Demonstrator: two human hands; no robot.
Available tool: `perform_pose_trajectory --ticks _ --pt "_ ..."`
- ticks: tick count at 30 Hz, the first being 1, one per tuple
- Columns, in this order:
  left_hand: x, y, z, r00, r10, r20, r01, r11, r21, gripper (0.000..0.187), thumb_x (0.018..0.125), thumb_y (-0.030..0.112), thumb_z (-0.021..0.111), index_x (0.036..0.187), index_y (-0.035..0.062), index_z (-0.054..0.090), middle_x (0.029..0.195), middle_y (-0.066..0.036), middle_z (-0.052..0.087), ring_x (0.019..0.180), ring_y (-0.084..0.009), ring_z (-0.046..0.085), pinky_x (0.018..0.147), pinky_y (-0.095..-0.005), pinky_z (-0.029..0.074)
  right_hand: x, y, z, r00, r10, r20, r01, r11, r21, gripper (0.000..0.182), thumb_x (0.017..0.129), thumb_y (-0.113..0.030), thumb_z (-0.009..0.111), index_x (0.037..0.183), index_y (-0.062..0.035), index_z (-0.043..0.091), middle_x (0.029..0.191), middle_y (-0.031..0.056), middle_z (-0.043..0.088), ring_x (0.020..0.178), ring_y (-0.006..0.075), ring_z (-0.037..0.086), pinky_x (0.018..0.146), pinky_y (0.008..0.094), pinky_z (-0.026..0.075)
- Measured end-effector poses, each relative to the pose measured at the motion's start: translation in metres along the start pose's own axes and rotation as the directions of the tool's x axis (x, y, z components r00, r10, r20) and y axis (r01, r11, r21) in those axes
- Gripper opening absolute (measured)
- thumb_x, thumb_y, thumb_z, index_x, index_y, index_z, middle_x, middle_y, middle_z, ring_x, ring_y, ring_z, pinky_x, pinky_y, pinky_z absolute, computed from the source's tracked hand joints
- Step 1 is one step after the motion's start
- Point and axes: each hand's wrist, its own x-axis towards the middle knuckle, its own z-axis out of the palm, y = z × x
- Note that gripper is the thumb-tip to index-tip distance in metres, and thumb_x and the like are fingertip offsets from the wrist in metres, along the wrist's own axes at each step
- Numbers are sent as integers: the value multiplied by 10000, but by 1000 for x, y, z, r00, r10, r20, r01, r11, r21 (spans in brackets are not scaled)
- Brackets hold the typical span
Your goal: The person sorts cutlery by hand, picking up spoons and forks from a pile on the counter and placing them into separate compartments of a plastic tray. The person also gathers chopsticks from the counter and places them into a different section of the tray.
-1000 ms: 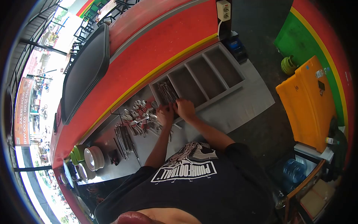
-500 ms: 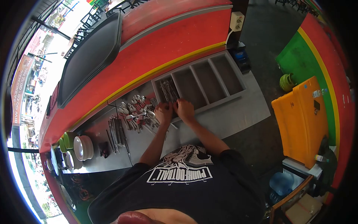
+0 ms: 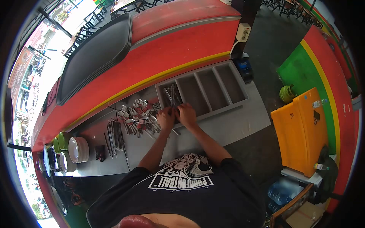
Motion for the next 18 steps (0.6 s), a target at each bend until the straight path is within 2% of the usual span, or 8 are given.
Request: perform_pose_trajectory --ticks 3,6,9,12,15,18 --pt "1 4 -3 990 -129 47 131 990 -42 303 831 271 676 1080 100 658 767 -88 661 771 -308 628 748 -442 454 0 -1 -1 1000 -18 5 18 999 26 176 805 -223 686 885 -66 685 851 88 673 842 303 628 714 423 538" --pt "2 6 -8 986 -148 75 153 986 -73 330 837 270 664 1117 98 630 781 -131 662 759 -336 630 758 -462 458 1 -1 -3 999 -17 27 16 999 40 177 792 -219 695 877 -63 685 842 89 686 827 304 629 716 426 535" --pt "0 -1 1 993 -117 13 118 991 -59 352 847 262 651 1153 97 599 790 -167 658 772 -361 632 755 -486 458 2 -1 -1 999 11 52 -13 999 31 161 785 -214 698 845 -65 686 816 82 693 813 303 630 711 425 534" --pt "-1 -2 3 991 -134 28 136 990 -44 355 858 261 640 1166 93 587 793 -194 651 785 -381 633 748 -497 460 2 -1 5 998 43 40 -44 999 26 139 787 -207 694 808 -70 685 773 69 694 800 296 632 703 422 532" --pt "1 -2 4 994 -86 -72 85 996 -18 364 849 248 649 1172 102 565 681 -105 632 716 -344 626 715 -480 464 2 -2 6 997 73 34 -74 997 27 122 791 -196 688 786 -74 684 747 56 692 789 287 632 698 419 532" --pt "1 1 2 992 -102 -74 97 993 -65 364 853 249 648 1171 97 557 665 -98 617 717 -332 627 695 -463 471 2 -3 6 994 102 36 -103 994 31 109 792 -188 684 791 -78 682 741 52 691 783 283 633 700 420 532"
